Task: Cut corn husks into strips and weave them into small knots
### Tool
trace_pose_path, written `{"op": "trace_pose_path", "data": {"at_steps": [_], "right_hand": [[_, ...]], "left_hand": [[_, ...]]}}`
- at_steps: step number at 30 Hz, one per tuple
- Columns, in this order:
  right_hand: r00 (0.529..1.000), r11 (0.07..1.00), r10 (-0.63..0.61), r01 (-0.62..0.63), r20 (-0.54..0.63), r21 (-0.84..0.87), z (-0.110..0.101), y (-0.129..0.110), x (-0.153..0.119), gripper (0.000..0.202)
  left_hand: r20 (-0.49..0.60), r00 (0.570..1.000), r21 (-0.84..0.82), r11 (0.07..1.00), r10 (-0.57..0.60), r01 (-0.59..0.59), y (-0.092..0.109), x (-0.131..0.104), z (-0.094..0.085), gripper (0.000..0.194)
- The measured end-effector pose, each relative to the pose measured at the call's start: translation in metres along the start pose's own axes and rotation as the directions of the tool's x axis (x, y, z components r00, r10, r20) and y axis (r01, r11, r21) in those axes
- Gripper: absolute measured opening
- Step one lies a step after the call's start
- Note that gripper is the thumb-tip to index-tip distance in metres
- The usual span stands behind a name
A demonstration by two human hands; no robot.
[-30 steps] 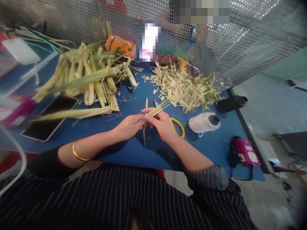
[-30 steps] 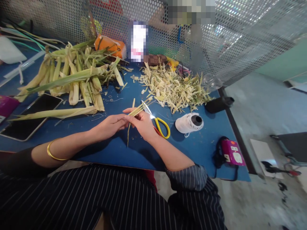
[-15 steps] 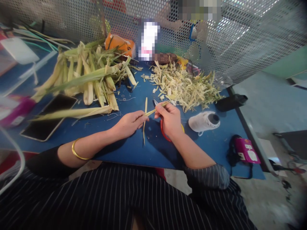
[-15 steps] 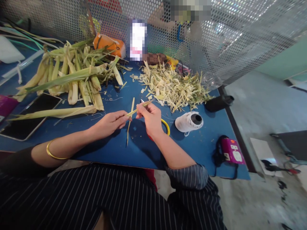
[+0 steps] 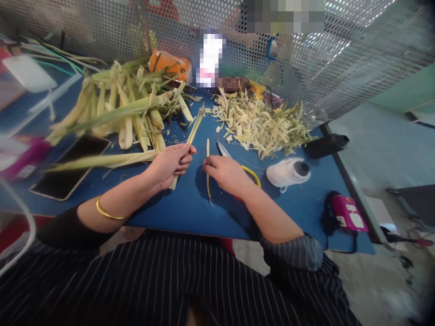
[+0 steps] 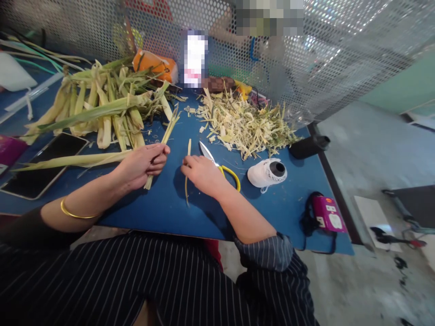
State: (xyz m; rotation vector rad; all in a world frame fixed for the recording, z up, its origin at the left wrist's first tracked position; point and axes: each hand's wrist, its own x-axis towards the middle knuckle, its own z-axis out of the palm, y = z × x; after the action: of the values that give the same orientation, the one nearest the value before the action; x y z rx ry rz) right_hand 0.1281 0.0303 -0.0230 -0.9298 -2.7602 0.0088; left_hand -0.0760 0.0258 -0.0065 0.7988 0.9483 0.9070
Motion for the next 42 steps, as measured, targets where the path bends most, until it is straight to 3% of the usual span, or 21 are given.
{"op": "trace_pose_path", "data": {"at_steps": [3,6,8,10,12,13,16,18,21,25,30,38,40,42], "right_hand": [[0.991,0.979,-0.092,0.108,0.096,-0.175,0.008,-0.004,0.003,0.028],[0.991,0.979,-0.106,0.119,0.086,-0.165,0.012,-0.003,0.003,0.033],[0.997,0.996,-0.074,0.074,-0.002,-0.047,0.011,-0.004,0.002,0.032],[0.983,0.983,0.041,-0.008,-0.179,0.184,0.006,-0.008,-0.001,0.024],[0.906,0.869,0.252,-0.059,-0.339,0.491,-0.001,-0.015,-0.002,0.012],[0.861,0.764,0.369,-0.066,-0.351,0.642,-0.004,-0.019,-0.003,0.009],[0.710,0.377,0.654,-0.006,-0.262,0.926,-0.006,-0.028,0.000,0.009],[0.677,0.260,0.712,-0.009,-0.186,0.965,-0.003,-0.030,0.004,0.011],[0.680,0.261,0.724,-0.116,-0.115,0.958,0.002,-0.029,0.008,0.009],[0.676,0.291,0.734,-0.238,-0.057,0.927,0.004,-0.029,0.009,0.008],[0.683,0.253,0.730,-0.275,0.004,0.928,0.007,-0.031,0.009,0.012],[0.686,0.272,0.727,-0.304,0.012,0.913,0.005,-0.030,0.010,0.010],[0.743,0.313,0.669,-0.320,0.032,0.894,0.004,-0.031,0.009,0.014],[0.844,0.416,0.535,-0.315,0.051,0.853,0.005,-0.033,0.007,0.018]], "left_hand": [[-0.013,1.000,-0.035,0.999,-0.004,0.004,-0.001,0.001,0.000,0.022],[-0.012,1.000,-0.077,0.997,-0.011,0.010,-0.002,0.002,0.001,0.021],[-0.010,1.000,-0.102,0.995,-0.002,0.001,-0.002,0.002,0.002,0.021],[-0.041,0.999,-0.111,0.994,0.012,-0.016,-0.003,0.002,0.003,0.022],[-0.096,0.995,-0.101,0.994,0.032,-0.042,-0.003,0.001,0.005,0.023],[-0.110,0.993,-0.095,0.994,0.040,-0.051,-0.004,0.001,0.006,0.023],[-0.062,0.998,-0.093,0.996,0.009,-0.015,-0.006,-0.001,0.011,0.023],[-0.002,0.998,-0.083,0.995,-0.056,0.055,-0.008,-0.002,0.014,0.024],[0.050,0.989,-0.046,0.989,-0.139,0.142,-0.012,-0.002,0.016,0.024],[0.081,0.983,-0.017,0.986,-0.165,0.166,-0.019,-0.002,0.018,0.023],[0.118,0.986,-0.019,0.993,-0.117,0.120,-0.023,-0.003,0.020,0.022],[0.115,0.977,-0.170,0.965,-0.180,0.198,-0.015,0.000,0.018,0.018],[0.104,0.980,-0.278,0.941,-0.171,0.194,-0.010,0.003,0.013,0.017],[0.100,0.984,-0.395,0.902,-0.147,0.175,-0.005,0.006,0.008,0.020]]}}
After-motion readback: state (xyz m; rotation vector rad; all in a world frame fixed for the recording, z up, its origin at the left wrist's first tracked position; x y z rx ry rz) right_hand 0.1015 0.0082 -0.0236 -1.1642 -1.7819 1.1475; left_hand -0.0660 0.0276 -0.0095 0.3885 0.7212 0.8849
